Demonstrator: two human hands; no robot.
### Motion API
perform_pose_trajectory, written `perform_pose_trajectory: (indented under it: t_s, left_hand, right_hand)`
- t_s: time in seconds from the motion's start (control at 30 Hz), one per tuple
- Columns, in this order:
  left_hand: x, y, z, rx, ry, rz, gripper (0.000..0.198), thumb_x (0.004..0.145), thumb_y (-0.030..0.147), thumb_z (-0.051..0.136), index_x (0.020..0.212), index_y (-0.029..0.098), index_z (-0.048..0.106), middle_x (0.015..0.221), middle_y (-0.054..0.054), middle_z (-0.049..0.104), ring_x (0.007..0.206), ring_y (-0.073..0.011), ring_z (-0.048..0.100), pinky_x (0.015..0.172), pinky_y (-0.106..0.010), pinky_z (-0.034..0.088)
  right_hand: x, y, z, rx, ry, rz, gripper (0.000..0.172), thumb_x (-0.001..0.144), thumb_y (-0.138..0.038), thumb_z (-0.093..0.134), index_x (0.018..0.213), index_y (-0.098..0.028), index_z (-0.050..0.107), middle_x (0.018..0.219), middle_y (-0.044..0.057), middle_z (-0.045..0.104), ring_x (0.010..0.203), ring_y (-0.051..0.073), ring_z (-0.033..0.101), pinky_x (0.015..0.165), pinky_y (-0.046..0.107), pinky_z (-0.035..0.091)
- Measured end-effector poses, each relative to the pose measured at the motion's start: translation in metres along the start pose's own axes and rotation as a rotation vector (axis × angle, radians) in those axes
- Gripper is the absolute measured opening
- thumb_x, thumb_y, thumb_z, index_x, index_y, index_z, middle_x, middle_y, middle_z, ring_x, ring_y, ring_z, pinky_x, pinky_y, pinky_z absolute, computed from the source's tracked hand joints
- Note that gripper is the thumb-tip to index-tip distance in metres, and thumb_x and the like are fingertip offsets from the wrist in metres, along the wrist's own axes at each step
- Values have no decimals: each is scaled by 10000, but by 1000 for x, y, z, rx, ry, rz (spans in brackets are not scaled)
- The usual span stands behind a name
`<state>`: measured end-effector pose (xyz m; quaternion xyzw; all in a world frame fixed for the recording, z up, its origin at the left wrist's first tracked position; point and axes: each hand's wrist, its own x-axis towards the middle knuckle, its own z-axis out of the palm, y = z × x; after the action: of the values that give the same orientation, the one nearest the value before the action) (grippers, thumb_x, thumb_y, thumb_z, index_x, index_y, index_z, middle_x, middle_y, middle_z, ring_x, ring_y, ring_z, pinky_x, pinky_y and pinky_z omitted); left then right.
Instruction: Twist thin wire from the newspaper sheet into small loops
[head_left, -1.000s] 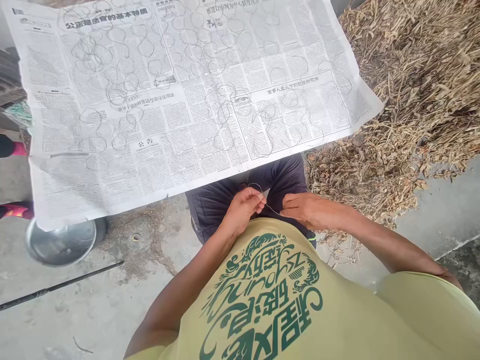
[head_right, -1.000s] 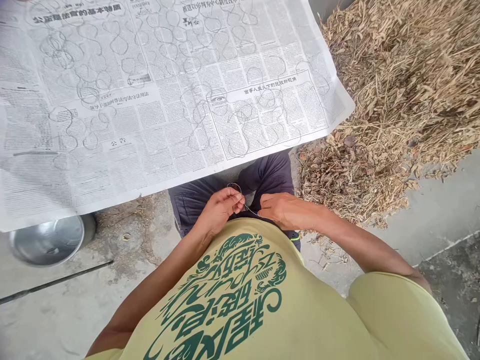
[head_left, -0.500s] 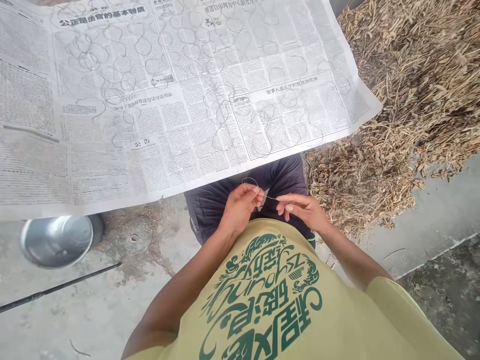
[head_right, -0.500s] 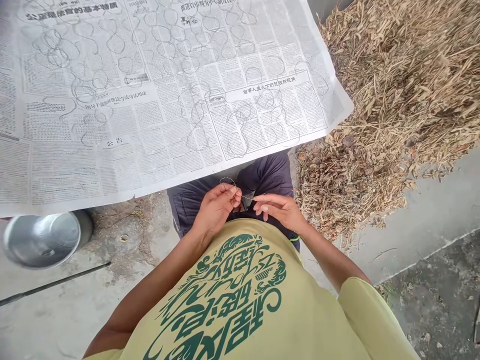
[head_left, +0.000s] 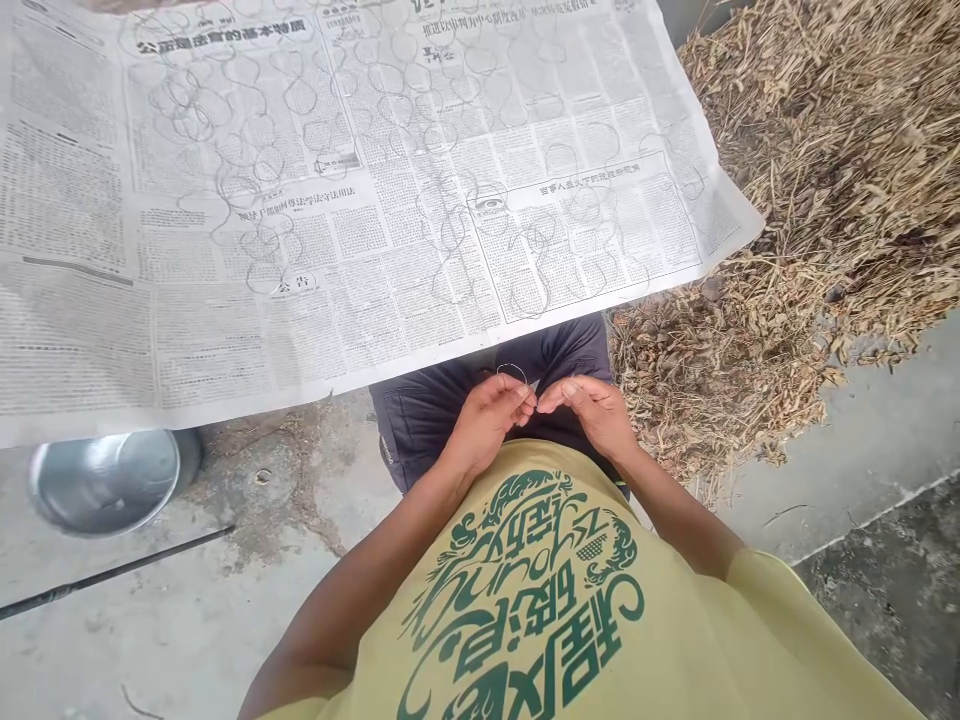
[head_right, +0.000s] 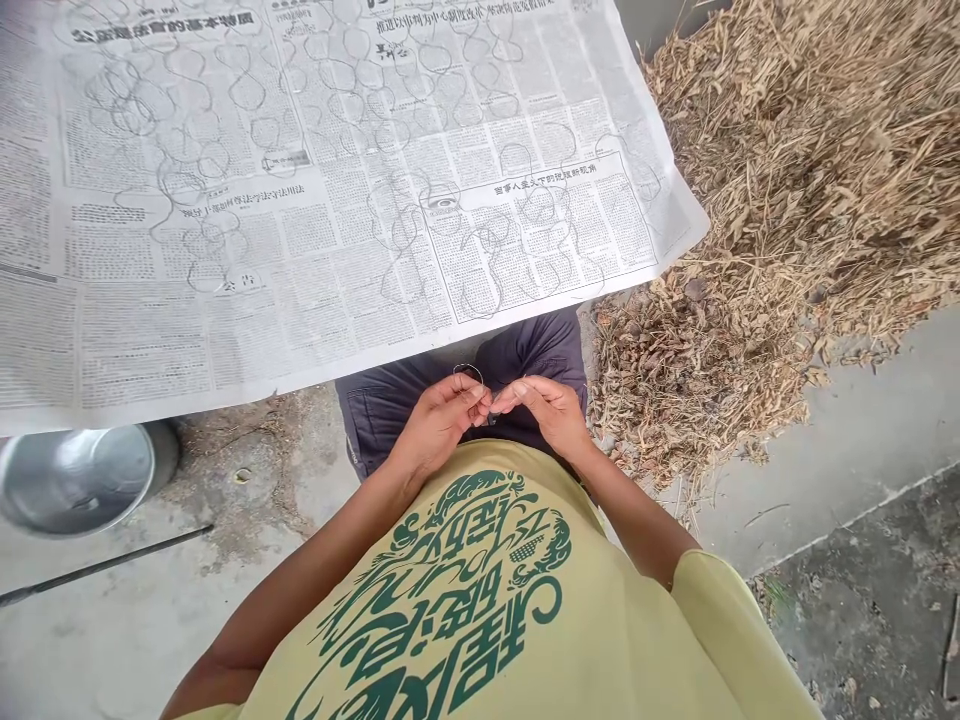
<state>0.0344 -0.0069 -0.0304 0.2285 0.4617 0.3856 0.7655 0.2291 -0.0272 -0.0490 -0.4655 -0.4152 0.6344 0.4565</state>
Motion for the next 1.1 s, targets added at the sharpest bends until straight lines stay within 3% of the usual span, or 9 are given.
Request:
perform_pose_trajectory:
  t_s: [0.13, 0.23, 0.33, 0.5, 0.67, 0.73, 0.9, 1.1]
  left_hand:
    - [1, -5, -2, 100, -33, 26, 327, 836, 442, 903, 810, 170, 723, 804, -48, 725, 699, -140, 606, 644, -275, 476]
    - [4, -8, -2, 149, 14, 52, 300, 869, 429, 865, 828, 176, 709, 812, -40, 729, 678, -130, 589, 649, -276, 477]
    - [6, -9, -3, 197, 64, 81, 276, 889, 415, 837, 843, 185, 692, 816, -30, 725, 660, -124, 574, 647, -276, 480]
    - [6, -12, -5, 309, 90, 146, 232, 923, 401, 780, 875, 201, 670, 818, -22, 709, 642, -133, 563, 616, -280, 465]
    - [5, -14, -6, 501, 106, 232, 171, 950, 356, 711, 883, 204, 672, 845, -41, 712, 735, -176, 623, 671, -311, 495]
    - [4, -13, -6, 554, 94, 270, 159, 967, 343, 687, 890, 206, 669, 864, -47, 718, 776, -190, 644, 705, -324, 510]
    - [4, -15, -8, 513, 39, 260, 177, 987, 360, 696, 900, 212, 652, 850, -31, 689, 731, -174, 615, 689, -318, 505]
    - [7, -18, -10, 378, -7, 223, 211, 1000, 387, 703, 910, 209, 636, 833, -16, 650, 671, -141, 555, 637, -290, 477]
  right_hand:
    - [5, 2, 0, 22, 41, 122, 372, 1004, -589, 756, 960, -227, 833, 791, 30, 825, 737, 198, 767, 812, 359, 645]
    - [3, 1, 5, 19, 105, 147, 419, 1005, -626, 731, 1041, -219, 827, 847, 42, 835, 750, 186, 756, 791, 347, 646]
    - [-1, -1, 12, -89, 156, 89, 397, 1022, -596, 716, 1114, -223, 817, 908, 47, 835, 774, 181, 745, 769, 332, 648]
    - [-2, 5, 16, -406, 213, -44, 305, 1092, -426, 603, 1205, -219, 797, 829, 30, 804, 696, 181, 734, 720, 329, 641]
    - [3, 6, 12, -805, 124, -189, 336, 1069, -199, 531, 1250, -187, 814, 836, 56, 811, 800, 220, 775, 901, 376, 639]
    - [3, 4, 11, -893, 77, -212, 390, 1043, -132, 508, 1288, -172, 808, 887, 75, 826, 830, 226, 781, 907, 370, 634]
    - [2, 0, 13, -987, 51, -202, 459, 1012, -78, 493, 1347, -158, 797, 1104, 126, 856, 944, 248, 811, 895, 359, 640]
    - [4, -3, 17, -968, 52, -190, 451, 1027, -91, 506, 1352, -197, 801, 1179, 120, 854, 1032, 264, 822, 955, 386, 649]
